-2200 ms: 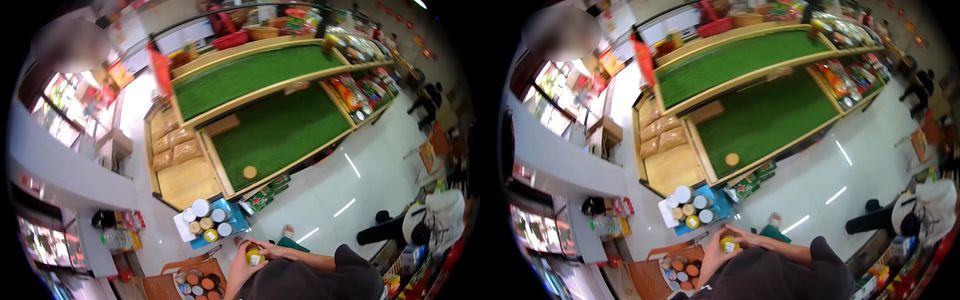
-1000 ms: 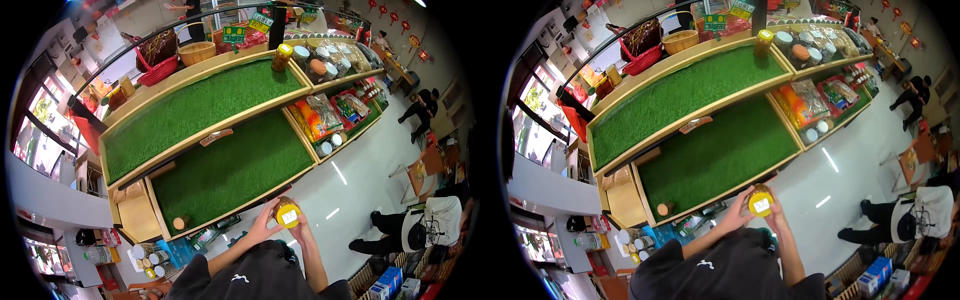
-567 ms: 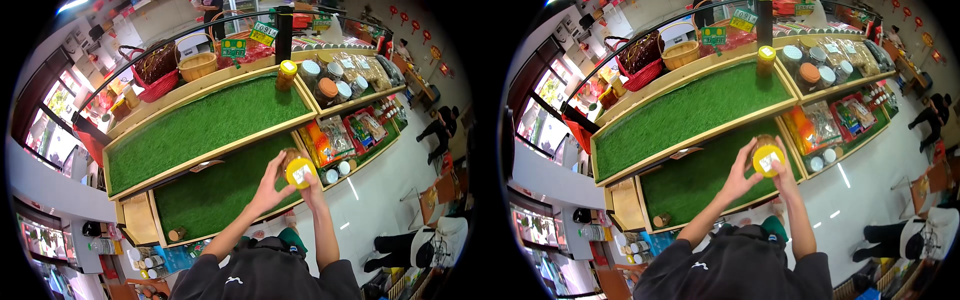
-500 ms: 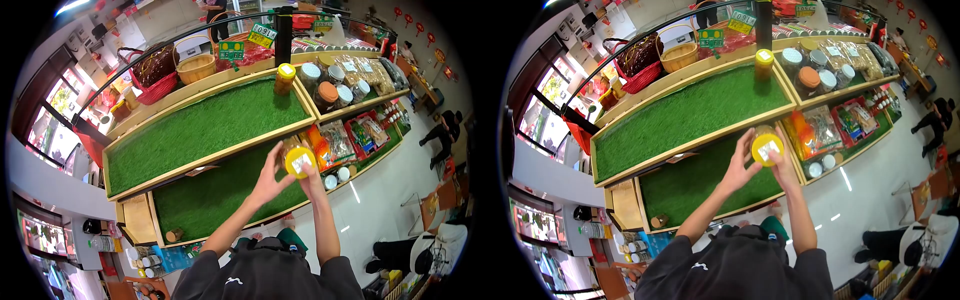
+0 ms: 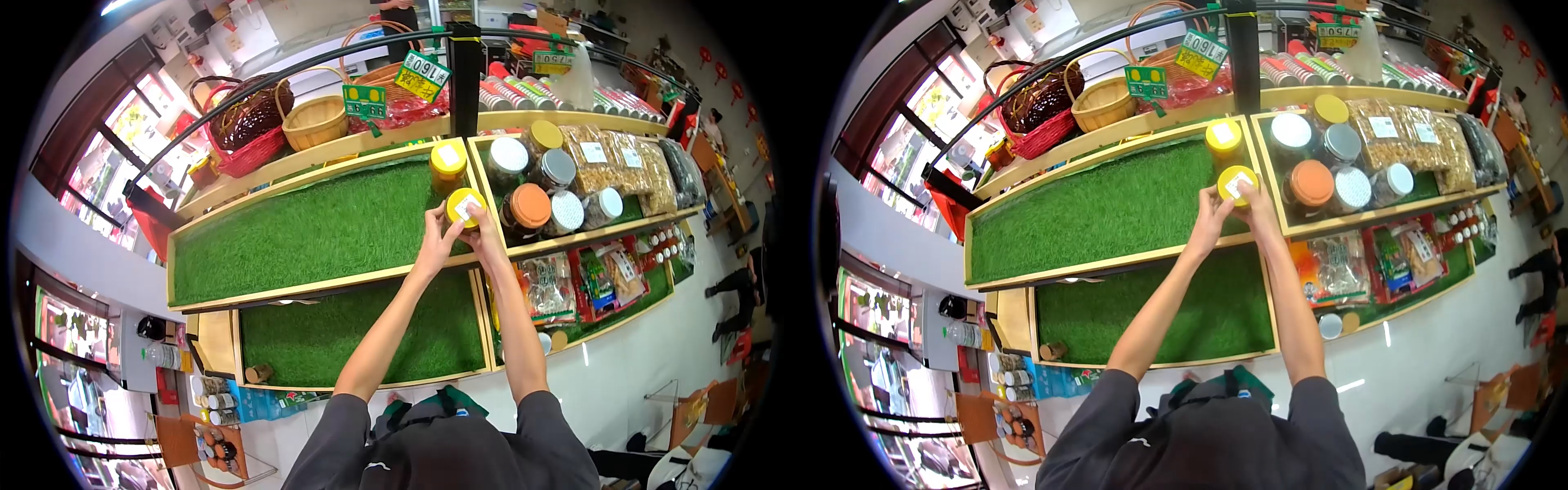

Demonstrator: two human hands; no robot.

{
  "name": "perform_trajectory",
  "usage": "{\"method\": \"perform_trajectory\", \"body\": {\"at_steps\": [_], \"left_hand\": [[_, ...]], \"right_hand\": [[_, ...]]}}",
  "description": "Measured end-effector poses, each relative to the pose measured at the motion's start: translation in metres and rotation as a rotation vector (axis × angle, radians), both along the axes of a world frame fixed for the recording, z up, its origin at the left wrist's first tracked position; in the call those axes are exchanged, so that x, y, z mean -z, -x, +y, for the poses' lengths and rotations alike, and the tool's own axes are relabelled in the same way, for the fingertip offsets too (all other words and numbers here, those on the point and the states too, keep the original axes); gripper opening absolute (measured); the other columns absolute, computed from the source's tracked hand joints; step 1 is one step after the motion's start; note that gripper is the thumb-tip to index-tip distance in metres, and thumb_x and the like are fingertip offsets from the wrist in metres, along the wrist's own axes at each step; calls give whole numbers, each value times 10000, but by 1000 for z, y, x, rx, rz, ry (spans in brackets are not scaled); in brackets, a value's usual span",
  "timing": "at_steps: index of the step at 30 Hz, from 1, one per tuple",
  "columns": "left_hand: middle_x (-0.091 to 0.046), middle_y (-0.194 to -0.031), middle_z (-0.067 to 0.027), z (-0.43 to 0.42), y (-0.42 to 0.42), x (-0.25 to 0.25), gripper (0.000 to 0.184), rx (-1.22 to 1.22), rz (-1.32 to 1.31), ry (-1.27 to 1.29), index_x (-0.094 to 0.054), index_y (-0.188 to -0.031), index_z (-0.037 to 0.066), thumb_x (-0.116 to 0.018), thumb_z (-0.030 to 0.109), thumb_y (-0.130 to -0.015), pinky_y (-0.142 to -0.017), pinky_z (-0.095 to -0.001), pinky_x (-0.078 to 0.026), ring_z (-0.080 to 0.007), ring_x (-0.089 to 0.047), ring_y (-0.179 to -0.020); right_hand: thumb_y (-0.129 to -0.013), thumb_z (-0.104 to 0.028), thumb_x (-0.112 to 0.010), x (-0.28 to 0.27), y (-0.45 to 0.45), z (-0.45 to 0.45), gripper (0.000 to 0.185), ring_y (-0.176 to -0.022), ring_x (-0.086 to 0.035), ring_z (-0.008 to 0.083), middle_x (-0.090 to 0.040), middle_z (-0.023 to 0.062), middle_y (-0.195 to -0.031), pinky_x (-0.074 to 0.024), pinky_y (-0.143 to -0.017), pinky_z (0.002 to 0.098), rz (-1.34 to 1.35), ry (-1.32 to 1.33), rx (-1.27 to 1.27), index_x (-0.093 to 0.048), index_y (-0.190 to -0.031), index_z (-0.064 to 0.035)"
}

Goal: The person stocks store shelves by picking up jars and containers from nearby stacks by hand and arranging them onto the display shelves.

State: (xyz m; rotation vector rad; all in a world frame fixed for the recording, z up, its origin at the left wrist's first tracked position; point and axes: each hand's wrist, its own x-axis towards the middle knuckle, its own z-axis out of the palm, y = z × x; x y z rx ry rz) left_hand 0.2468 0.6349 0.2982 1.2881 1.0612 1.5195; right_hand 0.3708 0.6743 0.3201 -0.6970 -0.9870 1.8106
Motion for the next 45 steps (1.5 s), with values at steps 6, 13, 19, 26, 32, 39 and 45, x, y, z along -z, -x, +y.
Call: {"method": "perform_trajectory", "body": {"at_steps": [6,13,19,26,32,39,45], "left_hand": [[-380,-1336,-238,15,-6,1,579,-103,-51,54,-271,-1264,-54,-584,305,-936,-1070,-379,-315,-272,-391,-1283],[-422,-1285,-199,23,-2,-8,573,-108,-131,197,-293,-1258,-46,-585,325,-933,-1029,-353,-345,-228,-430,-1225],[-415,-1300,-190,26,-1,1,632,-107,-196,150,-292,-1286,-34,-611,363,-912,-1025,-359,-347,-232,-424,-1231],[-274,-1437,-254,13,-3,1,830,-134,-151,213,-193,-1409,-43,-618,446,-889,-1079,-399,-304,-326,-337,-1336],[-200,-1481,-260,-2,-2,-4,887,-209,-81,270,-150,-1436,-42,-590,501,-891,-1087,-414,-299,-339,-312,-1361],[-341,-1443,-209,-88,-3,-9,595,-306,38,156,-273,-1403,-15,-532,289,-962,-1057,-413,-358,-315,-375,-1329],[-389,-1400,-175,-166,3,50,542,-288,219,132,-327,-1392,9,-552,191,-934,-1030,-412,-400,-305,-403,-1298]], "right_hand": [[-871,-452,-580,8,5,16,620,-1089,-557,204,-534,120,-1204,-528,-827,366,-65,-9,19,-417,-1316,-52],[-896,-492,-538,5,9,25,591,-941,-621,194,-573,109,-1125,-541,-778,342,-104,-33,34,-445,-1286,-58],[-881,-538,-547,6,4,26,623,-964,-623,204,-550,112,-1159,-546,-806,361,-130,-7,-6,-422,-1302,-96],[-849,-506,-622,-12,2,5,923,-965,-612,246,-493,165,-1261,-521,-783,343,-168,15,58,-128,-1494,-67],[-841,-400,-684,1,2,-19,960,-1034,-582,261,-380,199,-1378,-511,-812,345,-184,-31,245,-85,-1498,-37],[-905,-123,-613,21,-1,-95,687,-1077,-515,205,-295,192,-1435,-440,-909,312,-157,-245,512,-196,-1445,-42],[-863,-169,-669,51,15,-130,844,-1167,-469,288,-294,212,-1446,-404,-967,357,-274,-321,584,-115,-1489,-51]]}}
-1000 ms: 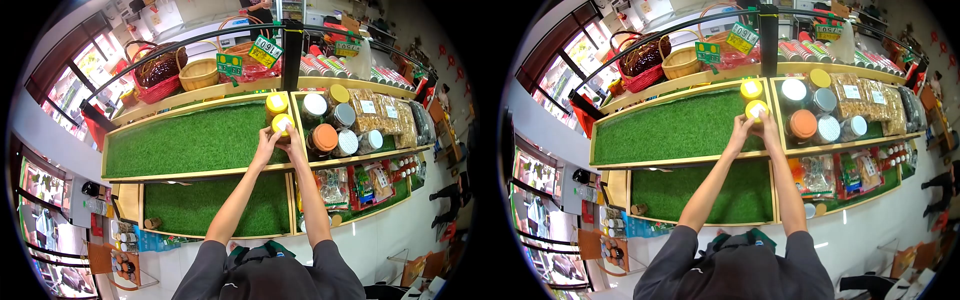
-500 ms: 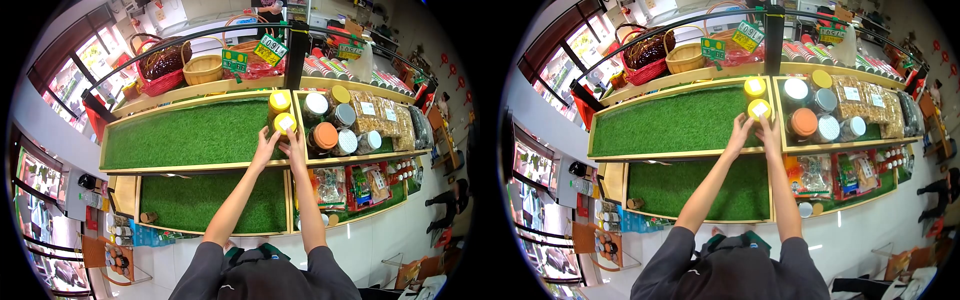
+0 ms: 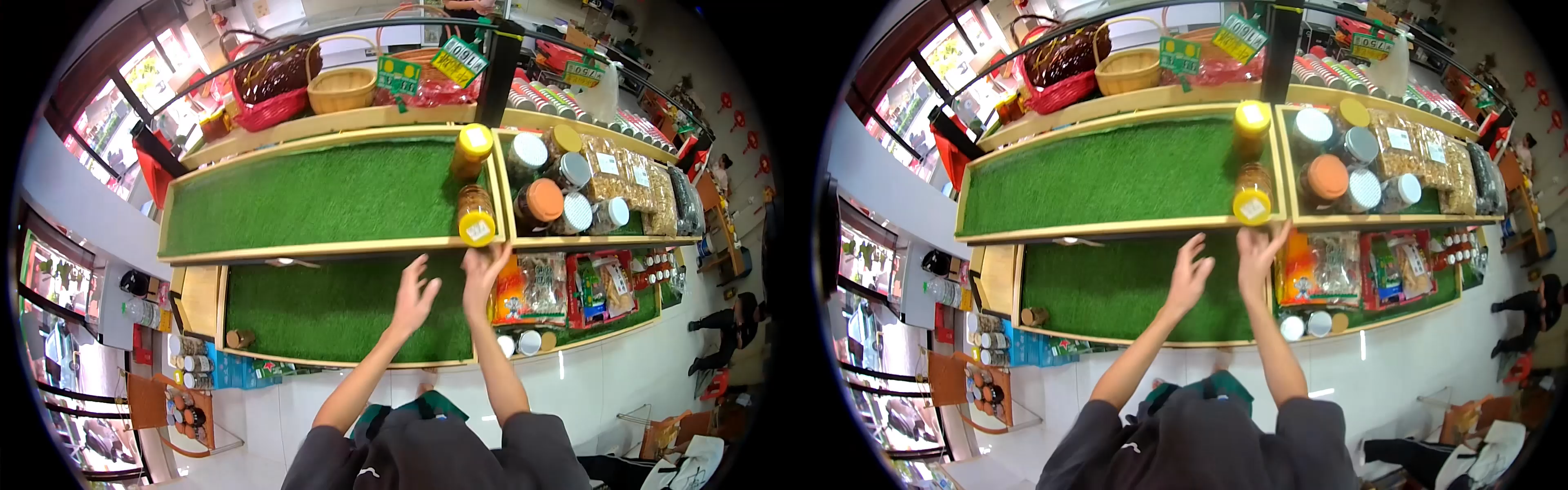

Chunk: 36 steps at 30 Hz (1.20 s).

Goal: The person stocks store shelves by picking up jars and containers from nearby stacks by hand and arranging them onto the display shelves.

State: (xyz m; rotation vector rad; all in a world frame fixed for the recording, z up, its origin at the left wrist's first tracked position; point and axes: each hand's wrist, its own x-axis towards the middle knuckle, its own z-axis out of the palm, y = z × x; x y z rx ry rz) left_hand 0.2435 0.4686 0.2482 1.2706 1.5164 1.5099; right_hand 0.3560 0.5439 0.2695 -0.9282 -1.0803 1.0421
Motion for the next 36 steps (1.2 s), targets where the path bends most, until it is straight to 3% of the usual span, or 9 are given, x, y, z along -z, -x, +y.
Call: {"method": "perform_trajectory", "body": {"at_steps": [3,5,7,11,14,18,24,31,36], "left_hand": [[-354,-1427,-205,19,-18,-13,608,132,176,-56,-226,-1443,6,-512,227,-953,-1079,-432,-336,-338,-361,-1329],[-301,-1456,-260,34,-23,-2,630,203,-100,-37,-185,-1449,-9,-481,269,-968,-1112,-398,-276,-374,-335,-1347],[-286,-1470,-265,41,-18,-9,635,230,-165,-40,-172,-1458,-3,-479,268,-973,-1107,-410,-286,-359,-305,-1373],[-289,-1487,-224,41,-1,-41,622,270,-122,5,-224,-1466,11,-507,251,-966,-1094,-387,-317,-317,-366,-1343],[-339,-1468,-204,47,14,-53,610,256,-72,11,-258,-1463,37,-522,261,-961,-1064,-379,-353,-310,-426,-1300],[-405,-1442,-150,50,20,-57,567,195,-28,4,-314,-1446,74,-532,259,-956,-1044,-388,-376,-307,-468,-1260],[-436,-1407,-174,66,21,-45,506,169,-50,10,-365,-1408,57,-524,226,-958,-1017,-400,-415,-321,-456,-1271],[-457,-1390,-169,91,6,-42,482,112,-96,6,-380,-1393,51,-528,164,-948,-991,-399,-437,-319,-481,-1251],[-461,-1383,-172,96,-2,-46,485,130,-91,8,-372,-1396,51,-526,156,-947,-985,-398,-443,-319,-483,-1249]], "right_hand": [[-838,-306,-708,-6,22,44,892,-1312,-349,348,-300,234,-1454,-304,-1074,399,-218,-35,150,-158,-1480,-22],[-830,-382,-704,-9,24,46,745,-1289,-389,328,-395,259,-1376,-315,-1062,393,-284,16,98,-393,-1367,29],[-842,-412,-683,-13,26,47,711,-1266,-418,329,-435,267,-1335,-333,-1045,399,-351,73,160,-436,-1321,51],[-852,-429,-669,-14,18,70,714,-1201,-480,341,-471,267,-1298,-365,-1014,406,-327,43,185,-439,-1313,66],[-867,-365,-674,-33,17,81,672,-1054,-582,273,-511,220,-1240,-550,-773,341,-50,83,23,-433,-1318,71],[-881,-273,-671,-58,16,113,616,-982,-608,203,-543,170,-1201,-573,-677,282,25,7,-42,-418,-1341,49],[-913,-321,-610,-71,2,143,579,-741,-657,199,-583,158,-1133,-573,-594,284,6,122,-214,-426,-1347,15],[-942,-383,-531,-62,0,134,578,-753,-672,297,-548,176,-1139,-583,-674,343,67,162,-331,-350,-1352,-18],[-798,-189,-761,-64,0,125,856,-951,-618,220,-497,179,-1231,-571,-719,290,98,83,-294,-233,-1425,57]]}}
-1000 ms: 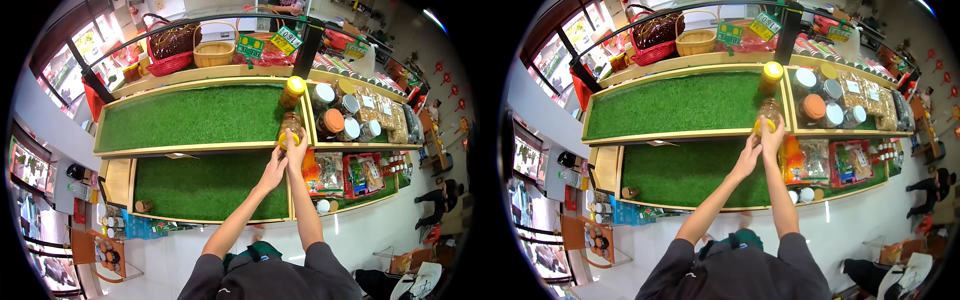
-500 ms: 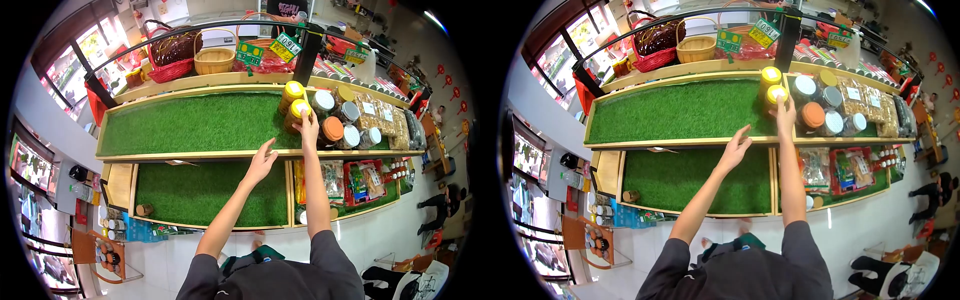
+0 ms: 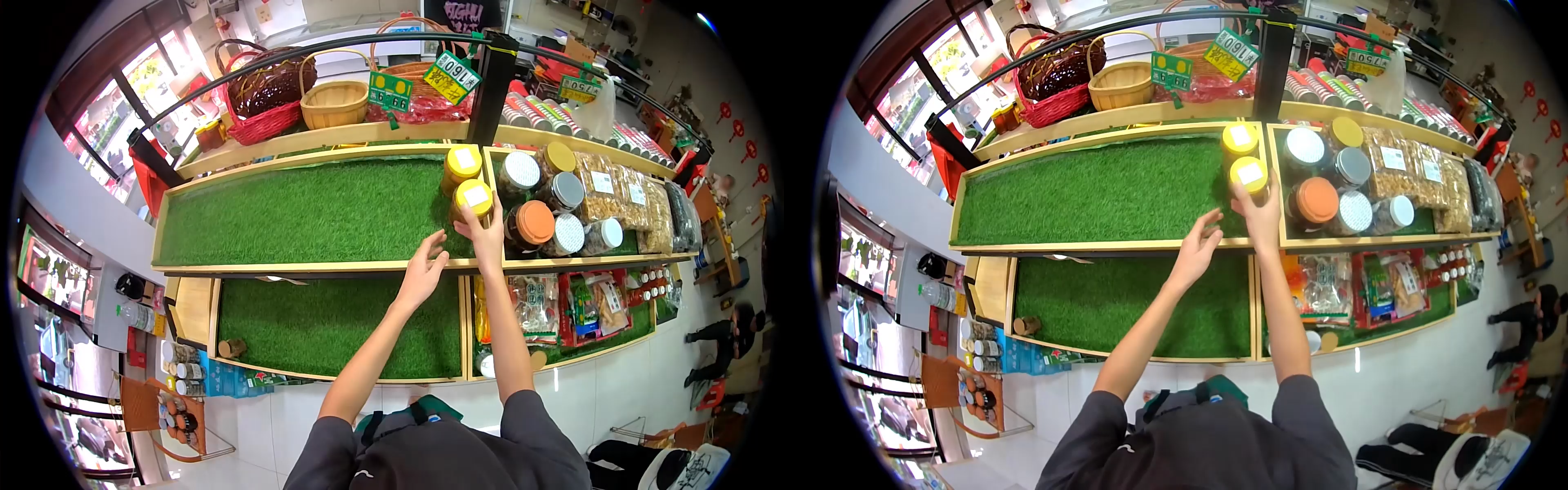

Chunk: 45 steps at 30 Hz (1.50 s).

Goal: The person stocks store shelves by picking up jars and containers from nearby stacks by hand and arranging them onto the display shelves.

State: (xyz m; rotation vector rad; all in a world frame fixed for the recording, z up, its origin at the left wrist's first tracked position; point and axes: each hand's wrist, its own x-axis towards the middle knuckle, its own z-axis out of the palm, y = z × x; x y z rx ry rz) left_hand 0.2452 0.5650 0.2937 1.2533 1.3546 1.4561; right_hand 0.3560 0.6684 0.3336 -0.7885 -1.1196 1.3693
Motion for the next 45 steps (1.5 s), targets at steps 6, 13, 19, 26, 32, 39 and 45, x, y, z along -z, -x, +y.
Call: {"method": "perform_trajectory", "body": {"at_steps": [6,13,19,26,32,39,45], "left_hand": [[-462,-1381,-150,-6,-2,2,462,25,-46,12,-371,-1395,46,-503,149,-965,-1016,-355,-407,-263,-496,-1225],[-526,-1309,-159,-61,12,-6,465,3,-42,23,-377,-1395,62,-519,156,-962,-977,-368,-445,-257,-539,-1186],[-616,-1166,-125,-173,46,-2,396,-164,-39,73,-456,-1323,36,-539,108,-942,-928,-324,-463,-198,-599,-1079],[-673,-967,-121,-351,102,63,290,-543,158,233,-566,-1184,17,-580,109,-910,-795,-307,-520,-195,-655,-921],[-680,-976,-126,-515,131,171,304,-736,-53,424,-570,-1174,55,-580,212,-914,-762,-343,-518,-224,-648,-835],[-642,-778,-71,-793,54,350,312,-1596,-573,800,-561,-1142,66,-543,201,-860,-472,-312,-450,-147,-546,-550],[-615,-986,-140,-937,-77,324,410,-1968,-1348,985,-453,-1189,71,-520,320,-870,-578,-398,-509,-242,-606,-757]], "right_hand": [[-702,-180,-840,11,-4,0,956,-1053,-589,258,-424,200,-1302,-553,-804,321,-434,-331,203,-256,-1425,40],[-645,-298,-866,-18,-6,-26,1001,-1008,-551,287,-388,225,-1305,-442,-892,368,-590,-113,282,-306,-1412,20],[-738,-148,-790,4,-4,-60,822,-759,-457,158,-406,126,-1152,-435,-722,299,-501,-182,475,-317,-1401,-45],[-849,-64,-667,76,39,-169,515,-792,-371,80,-368,2,-961,-342,-680,217,-299,-202,386,-383,-1278,-80],[-854,-89,-655,197,123,-361,245,-630,-429,68,-459,-29,-738,-379,-553,203,-684,-130,-390,-552,-1070,-41],[-804,-280,-693,282,237,-553,404,-680,-658,190,-652,107,-818,-517,-630,313,-951,-546,-1478,-600,-1126,-55],[-778,-269,-693,347,306,-567,354,-586,-644,207,-639,109,-747,-527,-492,327,-1234,-206,-1410,-641,-1042,-38]]}}
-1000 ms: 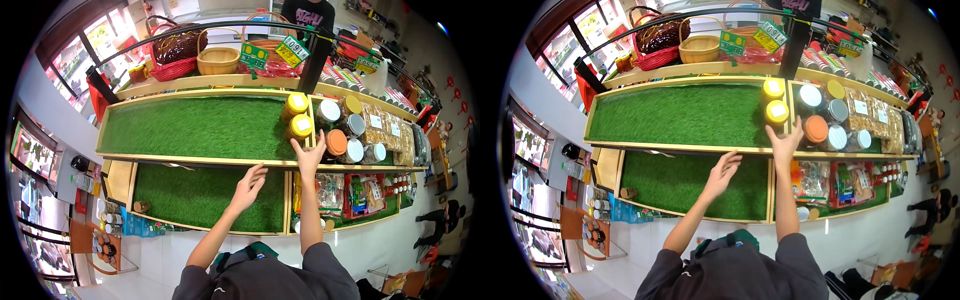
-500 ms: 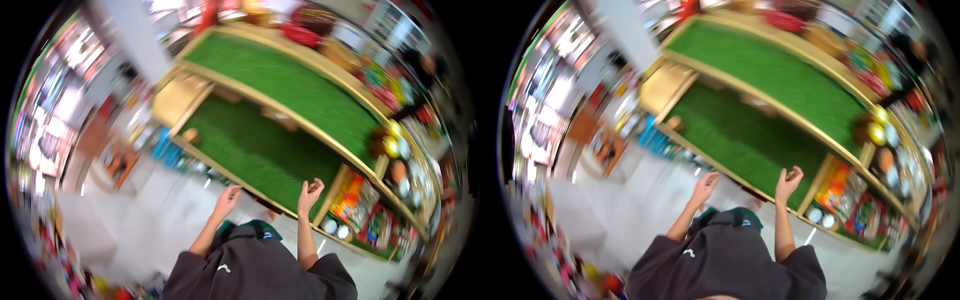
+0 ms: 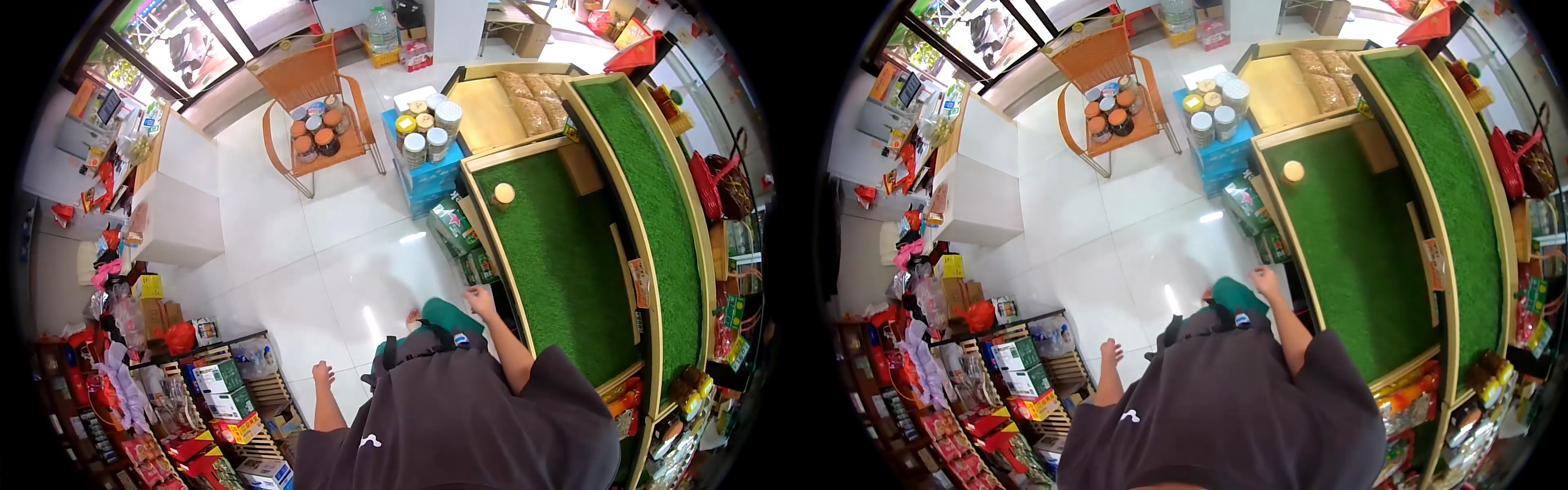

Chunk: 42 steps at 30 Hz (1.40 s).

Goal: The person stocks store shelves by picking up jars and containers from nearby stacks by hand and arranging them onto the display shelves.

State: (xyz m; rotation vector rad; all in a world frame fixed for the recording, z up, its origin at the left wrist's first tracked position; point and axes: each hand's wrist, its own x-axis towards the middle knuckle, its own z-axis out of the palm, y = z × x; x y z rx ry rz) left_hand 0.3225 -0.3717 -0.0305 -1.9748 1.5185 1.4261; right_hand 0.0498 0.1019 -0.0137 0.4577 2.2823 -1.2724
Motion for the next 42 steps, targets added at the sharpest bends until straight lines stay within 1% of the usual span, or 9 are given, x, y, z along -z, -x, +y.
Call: {"method": "perform_trajectory", "body": {"at_steps": [6,10,14,19,23,30,34,38,42], "left_hand": [[-591,-1103,-126,-9,85,-3,451,41,154,-139,-454,-1230,76,-525,328,-862,-683,-406,-521,-264,-607,-868],[-598,-1135,-112,14,244,0,446,445,234,-158,-492,-1220,78,-523,381,-894,-714,-389,-522,-240,-612,-911],[-626,-938,-94,40,423,-18,378,749,390,-30,-578,-1098,34,-570,345,-884,-563,-299,-495,-159,-601,-779],[-639,-1031,-171,69,622,-33,450,942,727,238,-589,-1125,8,-637,372,-866,-937,-377,-434,-321,-587,-1009],[-558,-1178,-227,106,723,-56,570,982,779,204,-533,-1211,-5,-669,400,-834,-952,-395,-419,-341,-535,-1100],[-511,-1205,-271,129,794,-8,807,1312,770,240,-497,-1210,-30,-793,488,-667,-959,-439,-405,-384,-501,-1118],[-601,-1085,-246,140,796,-52,729,1329,635,193,-519,-1153,-12,-812,395,-623,-905,-432,-447,-372,-570,-1038],[-633,-1023,-190,99,797,-36,628,1253,707,203,-555,-1103,12,-814,333,-628,-852,-396,-479,-328,-616,-942],[-635,-1008,-166,40,788,-95,558,1251,703,100,-569,-1093,-2,-814,254,-662,-834,-360,-486,-259,-619,-919]], "right_hand": [[-763,-279,-675,35,27,31,314,-580,-639,225,-628,112,-729,-550,-522,356,-317,-175,227,-625,-943,-27],[-790,-282,-643,64,51,21,321,-588,-631,242,-630,107,-780,-541,-537,374,-466,-113,335,-602,-992,-37],[-819,-326,-608,58,94,-1,416,-640,-619,249,-623,107,-916,-534,-580,383,-498,133,467,-553,-1136,-61],[-846,-335,-586,34,163,-18,365,-680,-627,199,-631,82,-918,-495,-571,329,-279,247,611,-584,-1117,-90],[-858,-314,-579,-8,201,-24,342,-692,-610,144,-635,56,-898,-478,-599,301,-225,228,717,-598,-1110,-83],[-854,-253,-585,-5,193,-60,352,-711,-607,166,-642,88,-896,-512,-636,290,-84,108,997,-598,-1067,26],[-863,-221,-588,-14,221,-115,306,-686,-603,159,-638,82,-876,-522,-612,285,-5,23,1004,-600,-1082,-7],[-889,-244,-605,-65,304,-189,318,-774,-597,141,-625,74,-895,-518,-681,284,198,126,786,-586,-1148,-61],[-864,-394,-656,-108,389,-262,541,-930,-583,188,-564,101,-1154,-520,-718,300,18,441,535,-501,-1296,-109]]}}
